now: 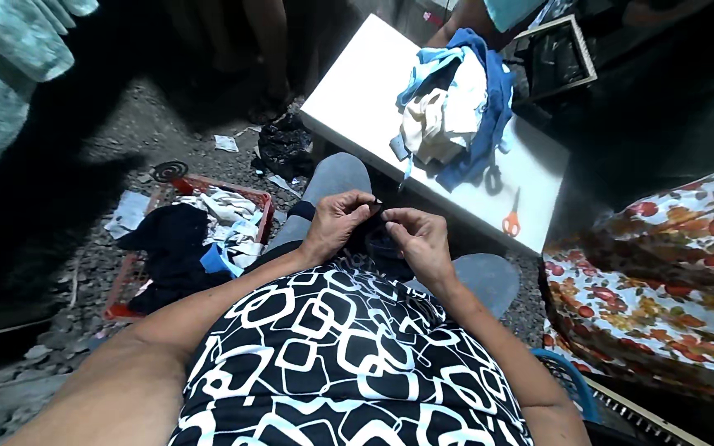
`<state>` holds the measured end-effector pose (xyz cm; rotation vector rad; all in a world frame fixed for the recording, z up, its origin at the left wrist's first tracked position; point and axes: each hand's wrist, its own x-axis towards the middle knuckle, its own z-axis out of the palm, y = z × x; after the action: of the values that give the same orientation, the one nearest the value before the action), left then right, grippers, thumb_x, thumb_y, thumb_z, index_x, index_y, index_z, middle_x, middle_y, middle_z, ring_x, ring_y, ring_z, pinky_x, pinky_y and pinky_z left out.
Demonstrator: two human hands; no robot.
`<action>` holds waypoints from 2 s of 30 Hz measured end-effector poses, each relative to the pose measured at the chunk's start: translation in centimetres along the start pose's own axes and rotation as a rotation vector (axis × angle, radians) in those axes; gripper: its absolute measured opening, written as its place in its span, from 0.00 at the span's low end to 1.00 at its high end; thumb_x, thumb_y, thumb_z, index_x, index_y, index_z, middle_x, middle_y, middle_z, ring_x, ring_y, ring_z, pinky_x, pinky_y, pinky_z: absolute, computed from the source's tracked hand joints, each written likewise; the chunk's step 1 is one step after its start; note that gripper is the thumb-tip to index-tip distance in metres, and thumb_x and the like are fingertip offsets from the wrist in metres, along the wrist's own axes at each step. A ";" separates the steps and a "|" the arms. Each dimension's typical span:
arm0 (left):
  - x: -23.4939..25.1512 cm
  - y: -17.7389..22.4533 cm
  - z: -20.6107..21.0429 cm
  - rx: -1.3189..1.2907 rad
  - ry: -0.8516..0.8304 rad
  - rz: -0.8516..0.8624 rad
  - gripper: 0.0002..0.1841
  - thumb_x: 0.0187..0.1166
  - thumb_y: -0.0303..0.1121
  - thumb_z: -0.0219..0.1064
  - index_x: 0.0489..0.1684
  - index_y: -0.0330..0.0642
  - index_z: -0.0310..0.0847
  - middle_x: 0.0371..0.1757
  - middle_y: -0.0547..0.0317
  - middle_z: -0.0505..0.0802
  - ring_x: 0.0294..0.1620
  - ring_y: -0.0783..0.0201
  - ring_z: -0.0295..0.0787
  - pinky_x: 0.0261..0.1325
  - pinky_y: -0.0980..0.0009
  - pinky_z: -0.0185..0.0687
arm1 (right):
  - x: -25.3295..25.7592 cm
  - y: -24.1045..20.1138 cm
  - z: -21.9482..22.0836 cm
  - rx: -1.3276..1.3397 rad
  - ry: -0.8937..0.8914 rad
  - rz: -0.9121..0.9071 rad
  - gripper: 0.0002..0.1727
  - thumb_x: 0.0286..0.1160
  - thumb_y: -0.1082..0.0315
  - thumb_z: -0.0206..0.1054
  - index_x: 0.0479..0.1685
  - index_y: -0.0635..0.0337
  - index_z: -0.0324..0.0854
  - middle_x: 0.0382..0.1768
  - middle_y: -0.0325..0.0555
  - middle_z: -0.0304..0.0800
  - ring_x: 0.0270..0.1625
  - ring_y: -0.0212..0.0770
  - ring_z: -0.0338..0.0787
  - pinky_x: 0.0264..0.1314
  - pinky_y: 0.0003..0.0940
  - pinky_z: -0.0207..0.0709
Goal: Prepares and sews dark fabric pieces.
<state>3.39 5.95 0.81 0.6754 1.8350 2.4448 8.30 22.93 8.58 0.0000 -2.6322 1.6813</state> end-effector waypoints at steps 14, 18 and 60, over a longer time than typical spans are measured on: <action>1.2 -0.3 1.0 -0.435 0.017 -0.400 0.06 0.85 0.25 0.62 0.41 0.37 0.84 0.35 0.59 0.92 0.36 0.70 0.90 0.44 0.70 0.88 | 0.4 0.6 -0.5 -0.023 -0.006 -0.018 0.08 0.76 0.79 0.68 0.46 0.65 0.91 0.38 0.43 0.92 0.25 0.27 0.81 0.26 0.21 0.75; 1.2 0.2 0.8 -0.480 -0.021 -0.483 0.07 0.86 0.26 0.59 0.41 0.39 0.83 0.35 0.58 0.92 0.37 0.69 0.91 0.45 0.69 0.88 | 0.4 0.8 -0.7 -0.010 -0.019 -0.018 0.08 0.75 0.79 0.68 0.46 0.65 0.91 0.39 0.44 0.92 0.27 0.27 0.82 0.28 0.22 0.76; 1.4 0.7 1.1 -0.449 -0.087 -0.456 0.06 0.85 0.24 0.60 0.44 0.37 0.84 0.52 0.53 0.94 0.47 0.69 0.91 0.51 0.72 0.86 | 1.0 3.2 -0.1 -0.270 0.028 -0.392 0.06 0.70 0.72 0.75 0.36 0.68 0.90 0.34 0.49 0.87 0.33 0.32 0.86 0.37 0.24 0.83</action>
<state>2.72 7.12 2.17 0.2864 1.1741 2.3369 7.31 24.39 5.72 0.4517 -2.5947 1.1906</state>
